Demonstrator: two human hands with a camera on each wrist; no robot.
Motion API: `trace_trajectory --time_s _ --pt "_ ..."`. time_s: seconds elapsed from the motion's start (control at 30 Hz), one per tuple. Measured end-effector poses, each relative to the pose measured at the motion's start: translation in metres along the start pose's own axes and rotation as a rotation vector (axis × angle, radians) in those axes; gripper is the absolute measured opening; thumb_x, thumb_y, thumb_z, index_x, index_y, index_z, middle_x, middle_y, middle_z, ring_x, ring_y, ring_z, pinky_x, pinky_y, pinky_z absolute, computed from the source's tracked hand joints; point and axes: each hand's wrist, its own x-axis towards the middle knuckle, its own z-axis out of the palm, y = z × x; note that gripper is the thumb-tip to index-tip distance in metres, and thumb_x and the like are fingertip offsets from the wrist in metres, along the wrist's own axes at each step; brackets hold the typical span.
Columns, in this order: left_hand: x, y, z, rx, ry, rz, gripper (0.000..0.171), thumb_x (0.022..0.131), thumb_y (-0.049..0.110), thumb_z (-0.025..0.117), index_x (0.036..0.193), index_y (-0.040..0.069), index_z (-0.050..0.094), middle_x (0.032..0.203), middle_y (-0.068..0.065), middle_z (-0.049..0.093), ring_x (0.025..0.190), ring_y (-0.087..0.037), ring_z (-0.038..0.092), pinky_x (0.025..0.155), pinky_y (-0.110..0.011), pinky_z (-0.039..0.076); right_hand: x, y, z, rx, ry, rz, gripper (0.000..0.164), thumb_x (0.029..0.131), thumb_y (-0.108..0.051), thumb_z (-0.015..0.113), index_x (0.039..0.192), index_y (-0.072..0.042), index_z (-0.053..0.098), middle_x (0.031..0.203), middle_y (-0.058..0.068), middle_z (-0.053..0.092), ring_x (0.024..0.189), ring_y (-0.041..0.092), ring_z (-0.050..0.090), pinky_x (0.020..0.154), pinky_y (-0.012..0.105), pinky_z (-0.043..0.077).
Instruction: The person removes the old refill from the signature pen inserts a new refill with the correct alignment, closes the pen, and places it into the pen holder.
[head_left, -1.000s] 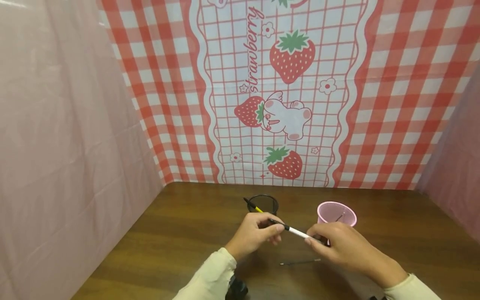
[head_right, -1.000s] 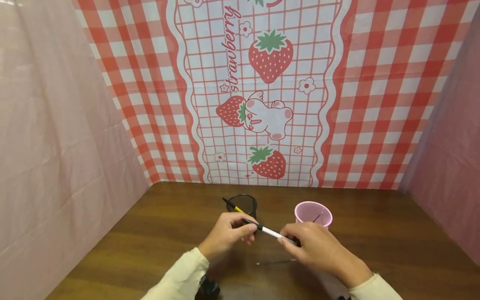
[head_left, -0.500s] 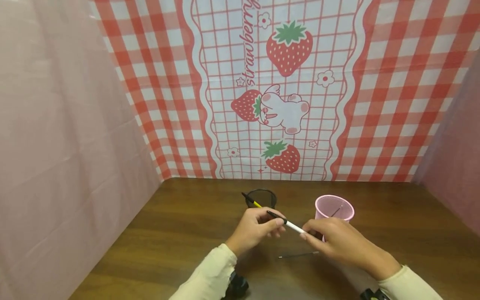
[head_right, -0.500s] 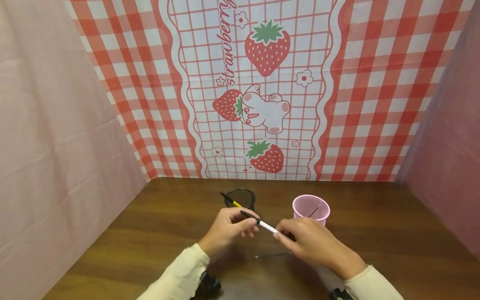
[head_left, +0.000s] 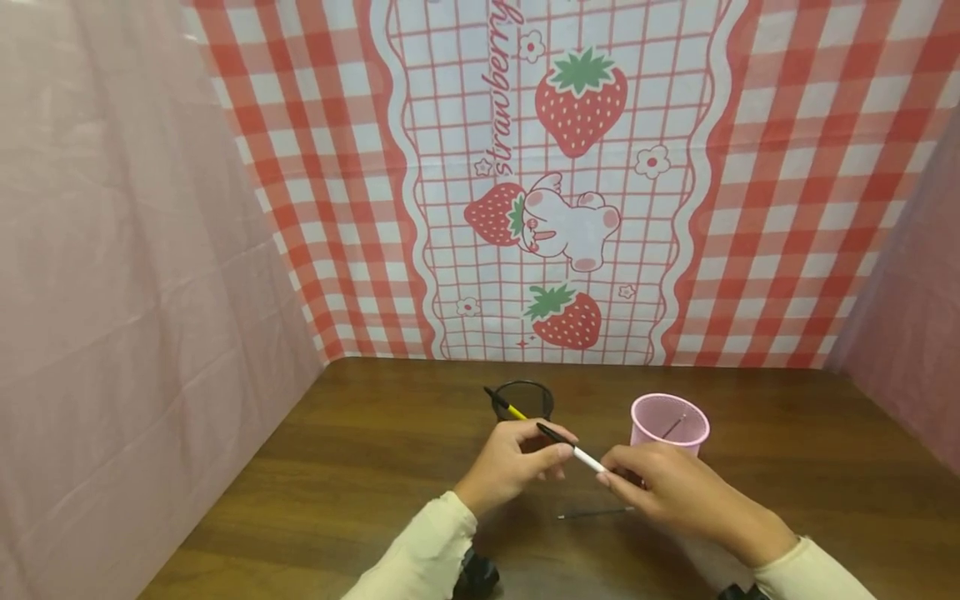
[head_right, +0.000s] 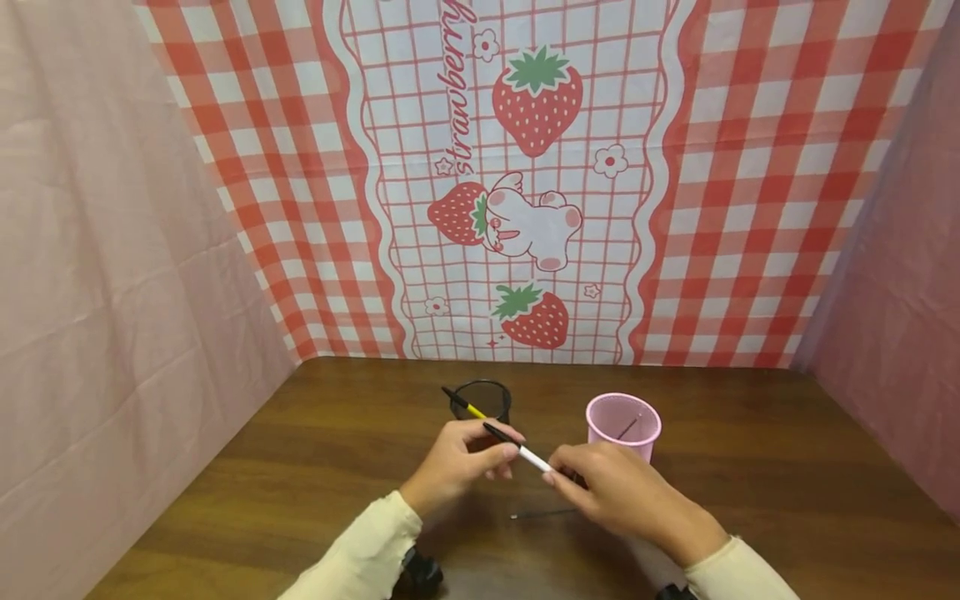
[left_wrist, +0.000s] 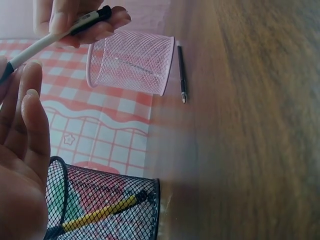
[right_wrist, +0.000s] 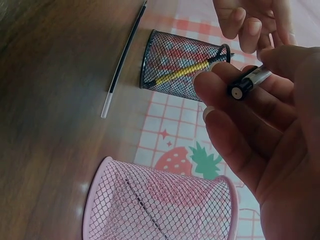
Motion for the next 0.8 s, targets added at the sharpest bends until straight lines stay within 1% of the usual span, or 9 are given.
trace_trajectory --time_s 0.07,0.1,0.17,0.27,0.33,0.43,0.57,0.73,0.8 --pt "0.0002 -0.0001 0.0015 -0.014 -0.001 -0.001 0.02 0.096 0.011 0.068 0.112 -0.001 0.072 0.08 -0.029 0.067 0.07 -0.046 0.065 0.055 -0.027 0.049 -0.0005 -0.0001 0.0006 0.01 -0.007 0.012 0.013 0.093 -0.016 0.073 0.093 -0.027 0.065 0.072 -0.026 0.048 0.059 -0.008 0.044 0.05 0.016 0.039" --pt "0.0002 0.0002 0.0021 -0.014 -0.001 -0.002 0.02 0.096 0.011 0.068 0.112 0.0 0.072 0.081 -0.03 0.066 0.069 -0.044 0.065 0.054 -0.027 0.049 -0.0004 -0.0002 0.0009 0.009 -0.006 0.013 0.014 0.093 -0.016 0.073 0.093 -0.027 0.065 0.072 -0.026 0.048 0.059 -0.008 0.043 0.05 0.016 0.039" --pt "-0.0001 0.0008 0.0028 -0.013 -0.002 -0.002 0.02 0.096 0.011 0.069 0.113 0.001 0.072 0.081 -0.03 0.066 0.068 -0.036 0.067 0.053 -0.028 0.049 -0.0003 0.0001 0.0014 0.009 -0.003 0.01 0.015 0.092 -0.016 0.074 0.092 -0.027 0.064 0.071 -0.026 0.047 0.059 -0.008 0.043 0.05 0.016 0.039" --pt "-0.0006 0.0018 0.0033 -0.013 -0.006 -0.003 0.019 0.095 0.011 0.069 0.113 0.003 0.073 0.083 -0.029 0.067 0.066 -0.019 0.068 0.053 -0.03 0.051 0.0003 0.0002 0.0024 0.003 0.002 0.005 0.017 0.092 -0.014 0.074 0.091 -0.028 0.064 0.071 -0.026 0.046 0.059 -0.008 0.042 0.051 0.016 0.038" --pt "-0.0008 0.0023 0.0034 -0.018 -0.011 -0.005 0.02 0.095 0.01 0.07 0.113 0.003 0.073 0.083 -0.028 0.067 0.066 -0.014 0.067 0.053 -0.03 0.051 0.0002 0.0003 0.0031 0.002 0.002 0.012 0.018 0.091 -0.014 0.074 0.09 -0.029 0.063 0.071 -0.026 0.046 0.059 -0.008 0.043 0.051 0.016 0.038" --pt "-0.0009 0.0031 0.0039 -0.029 -0.019 -0.013 0.02 0.094 0.01 0.07 0.113 0.002 0.073 0.082 -0.028 0.068 0.066 -0.013 0.067 0.054 -0.029 0.051 -0.0002 0.0 0.0038 0.009 0.002 0.021 0.021 0.091 -0.014 0.075 0.09 -0.031 0.062 0.071 -0.026 0.047 0.059 -0.008 0.044 0.051 0.016 0.039" --pt "-0.0013 0.004 0.0047 -0.035 -0.023 -0.024 0.02 0.094 0.009 0.07 0.113 0.002 0.073 0.08 -0.026 0.069 0.066 -0.012 0.067 0.054 -0.027 0.049 -0.0005 0.0004 0.0048 0.013 0.004 0.009 0.022 0.092 -0.015 0.074 0.09 -0.032 0.061 0.072 -0.026 0.047 0.06 -0.008 0.044 0.052 0.016 0.039" --pt "-0.001 0.0038 0.0054 -0.044 -0.028 -0.03 0.02 0.094 0.009 0.07 0.112 0.002 0.074 0.082 -0.031 0.066 0.065 -0.01 0.066 0.054 -0.026 0.048 -0.0003 0.0009 0.0053 0.013 0.01 -0.011 0.02 0.093 -0.015 0.073 0.092 -0.032 0.062 0.073 -0.026 0.047 0.061 -0.008 0.044 0.053 0.016 0.039" --pt "-0.0007 0.0035 0.0058 -0.04 -0.028 -0.029 0.02 0.094 0.009 0.071 0.112 0.002 0.074 0.082 -0.031 0.066 0.065 -0.01 0.066 0.054 -0.026 0.048 -0.0004 0.0011 0.0052 0.014 0.011 -0.016 0.019 0.093 -0.016 0.073 0.092 -0.032 0.062 0.073 -0.026 0.047 0.061 -0.008 0.044 0.053 0.016 0.039"
